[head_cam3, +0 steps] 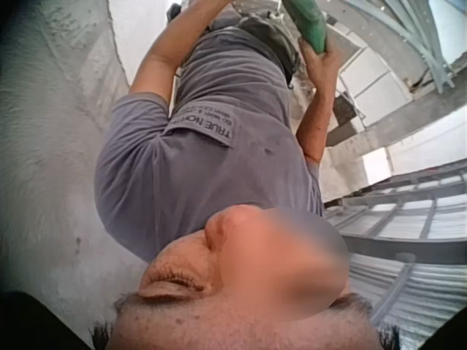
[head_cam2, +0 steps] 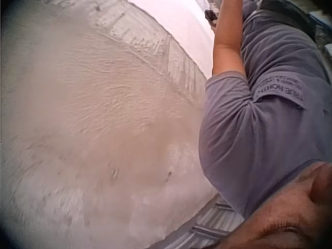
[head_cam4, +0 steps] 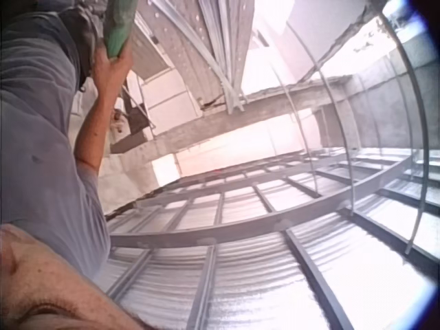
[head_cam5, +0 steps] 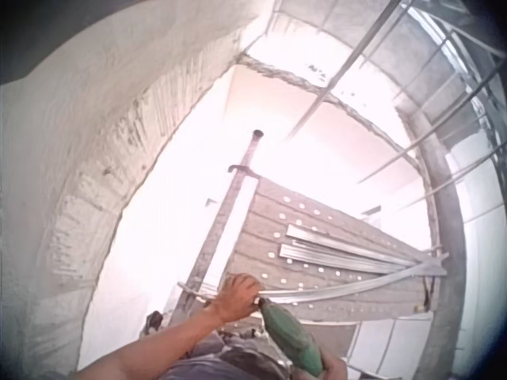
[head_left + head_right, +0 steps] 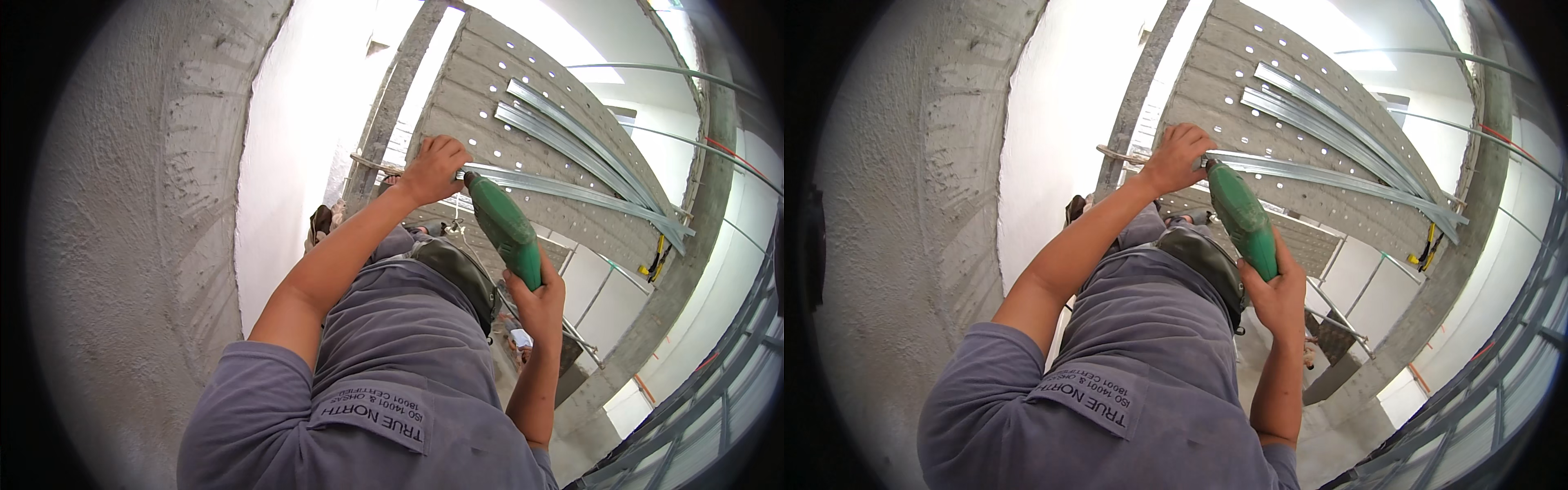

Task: The person stands on a scaffold and installs metal strips onto a perforated metal frame. They use pliers to secure the strips and a power drill to fasten them in place.

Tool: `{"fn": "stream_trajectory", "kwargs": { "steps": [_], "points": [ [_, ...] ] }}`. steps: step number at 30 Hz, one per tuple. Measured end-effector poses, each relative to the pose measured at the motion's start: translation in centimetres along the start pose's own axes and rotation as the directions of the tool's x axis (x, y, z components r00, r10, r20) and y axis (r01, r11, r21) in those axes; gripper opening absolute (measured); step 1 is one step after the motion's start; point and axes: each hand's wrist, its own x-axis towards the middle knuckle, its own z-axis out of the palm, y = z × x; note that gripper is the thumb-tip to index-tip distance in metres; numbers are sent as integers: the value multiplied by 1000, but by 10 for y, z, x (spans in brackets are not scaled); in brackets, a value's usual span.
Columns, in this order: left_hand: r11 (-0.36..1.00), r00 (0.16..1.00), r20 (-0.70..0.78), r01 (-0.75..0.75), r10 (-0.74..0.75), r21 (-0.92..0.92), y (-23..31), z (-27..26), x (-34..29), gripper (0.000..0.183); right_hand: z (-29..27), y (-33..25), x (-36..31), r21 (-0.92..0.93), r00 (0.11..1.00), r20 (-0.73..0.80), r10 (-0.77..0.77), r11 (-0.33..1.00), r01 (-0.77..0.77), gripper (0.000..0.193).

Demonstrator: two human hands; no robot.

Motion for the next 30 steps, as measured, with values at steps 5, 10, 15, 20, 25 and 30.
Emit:
{"fn": "stream_trajectory", "kwargs": {
  "steps": [5,10,15,20,25,30],
  "points": [
    [1000,1000,7,7,-7,-3,-1,0,0,46,-3,-5,2,-46,997,1,73,996,-73,60],
    [998,998,30,48,-47,-34,0,-5,0,48,1,-23,7,-123,999,-6,45,991,-46,58],
    [864,954,-274,-33,-123,-503,42,-44,5,46,2,-44,15,-349,996,-11,87,933,-86,53],
    [780,925,-377,-206,-41,-591,139,-61,38,23,0,-42,21,-444,995,55,78,895,-45,48],
    [794,928,-364,-167,-73,-585,134,-45,39,9,6,-49,23,-468,996,9,87,880,-73,43],
    [782,924,-367,-151,-105,-604,131,-46,43,8,8,-62,28,-470,986,-5,169,869,-151,43]
  ]
}}
